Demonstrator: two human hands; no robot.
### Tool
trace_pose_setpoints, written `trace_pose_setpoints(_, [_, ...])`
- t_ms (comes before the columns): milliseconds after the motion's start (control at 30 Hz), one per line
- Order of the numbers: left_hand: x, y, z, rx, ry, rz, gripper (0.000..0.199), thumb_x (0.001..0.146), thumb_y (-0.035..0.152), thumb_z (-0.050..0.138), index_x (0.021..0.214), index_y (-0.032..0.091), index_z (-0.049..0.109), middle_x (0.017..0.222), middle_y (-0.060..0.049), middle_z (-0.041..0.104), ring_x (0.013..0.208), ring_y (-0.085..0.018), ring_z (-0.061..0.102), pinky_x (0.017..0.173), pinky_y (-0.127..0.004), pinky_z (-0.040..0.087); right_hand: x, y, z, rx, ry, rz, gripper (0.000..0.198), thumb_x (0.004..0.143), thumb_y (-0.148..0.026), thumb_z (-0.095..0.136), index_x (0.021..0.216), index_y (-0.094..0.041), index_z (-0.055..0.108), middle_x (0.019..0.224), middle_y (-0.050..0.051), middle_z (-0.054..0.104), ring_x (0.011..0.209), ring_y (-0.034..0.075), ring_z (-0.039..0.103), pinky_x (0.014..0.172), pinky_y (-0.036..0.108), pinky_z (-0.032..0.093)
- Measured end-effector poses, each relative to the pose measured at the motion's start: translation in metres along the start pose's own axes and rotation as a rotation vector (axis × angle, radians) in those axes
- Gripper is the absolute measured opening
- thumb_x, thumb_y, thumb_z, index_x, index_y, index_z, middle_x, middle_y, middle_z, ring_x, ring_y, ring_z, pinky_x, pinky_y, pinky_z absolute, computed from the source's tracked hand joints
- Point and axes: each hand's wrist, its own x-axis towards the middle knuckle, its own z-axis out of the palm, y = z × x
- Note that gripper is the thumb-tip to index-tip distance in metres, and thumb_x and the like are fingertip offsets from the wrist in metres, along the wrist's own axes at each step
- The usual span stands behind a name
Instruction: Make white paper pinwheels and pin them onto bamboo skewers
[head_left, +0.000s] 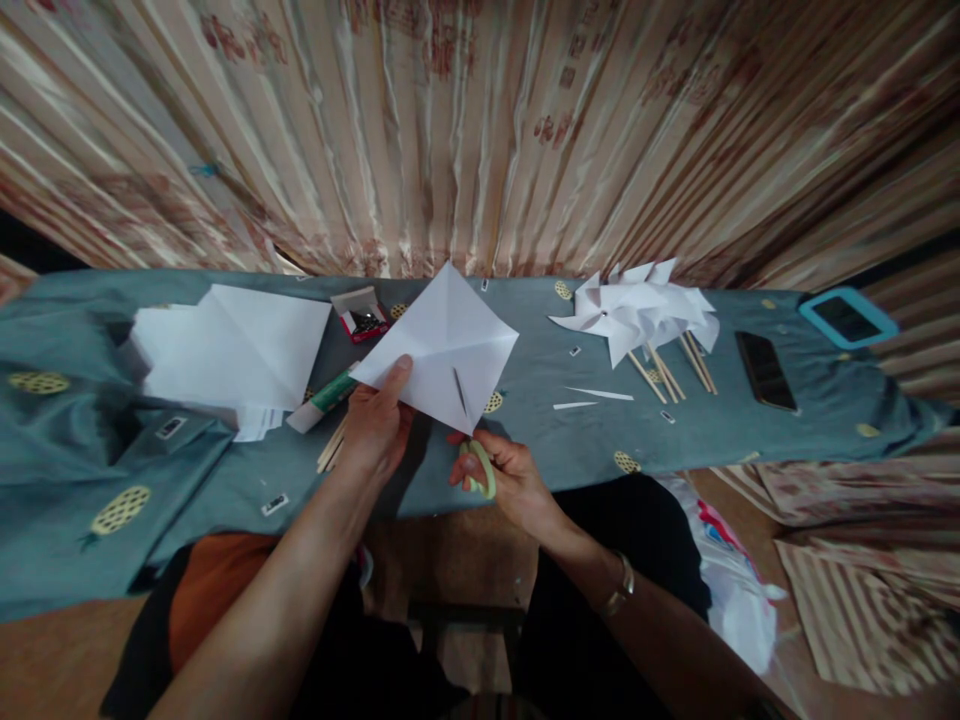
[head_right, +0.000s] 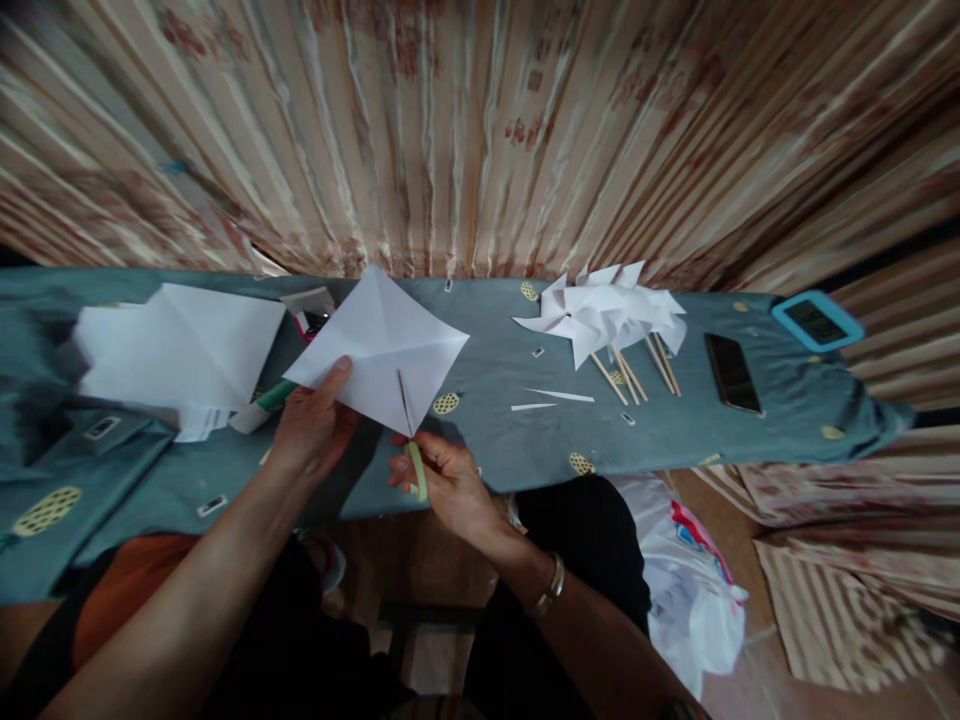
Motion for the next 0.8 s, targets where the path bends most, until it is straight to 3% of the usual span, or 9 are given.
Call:
trace_pose_setpoints(367, [0.0031, -0.0016, -0.0047, 0.045, -0.004, -0.01, 0.013, 0.085, 0.009, 0.066, 0.084, 0.022, 0.07, 0.085, 0.0, 0.076, 0.076, -0.013, 0.07, 0.069, -0.021, 0.057, 0.0012, -0.0021, -0.0015, 0.036, -0.036, 0.006, 0.049, 0.075, -0.062, 0.072, 0.097, -0.019, 0.062, 0.063, -0.002, 0.064, 0.055, 0.01, 0.055, 0.054, 0.022, 0.045])
trace_pose_setpoints(567, [0.0036, -0.0026, -0.0032, -0.004, -0.009, 0.005, 0.017, 0.087, 0.004, 0.06, 0.086, 0.017, 0.071, 0.081, 0.0, 0.076, 0.069, -0.011, 0.069, 0.067, -0.019, 0.057, 0.0014, -0.0032, -0.0007, 0.051, -0.024, 0.025, 0.053, 0.07, -0.064, 0.075, 0.095, -0.02, 0.058, 0.061, -0.003, 0.063, 0.054, 0.011, 0.056, 0.054, 0.022, 0.046])
trace_pose_setpoints(800, [0.0029, -0.0057, -0.0047, 0.003, -0.033, 0.004, 0.01, 0.085, 0.006, 0.065, 0.087, 0.014, 0.072, 0.08, -0.001, 0.076, 0.068, -0.011, 0.069, 0.07, -0.019, 0.055, 0.0007, -0.0062, -0.0018, 0.034, -0.025, 0.011, 0.048, 0.074, -0.064, 0.072, 0.089, -0.02, 0.059, 0.065, -0.002, 0.065, 0.055, 0.01, 0.056, 0.054, 0.022, 0.046])
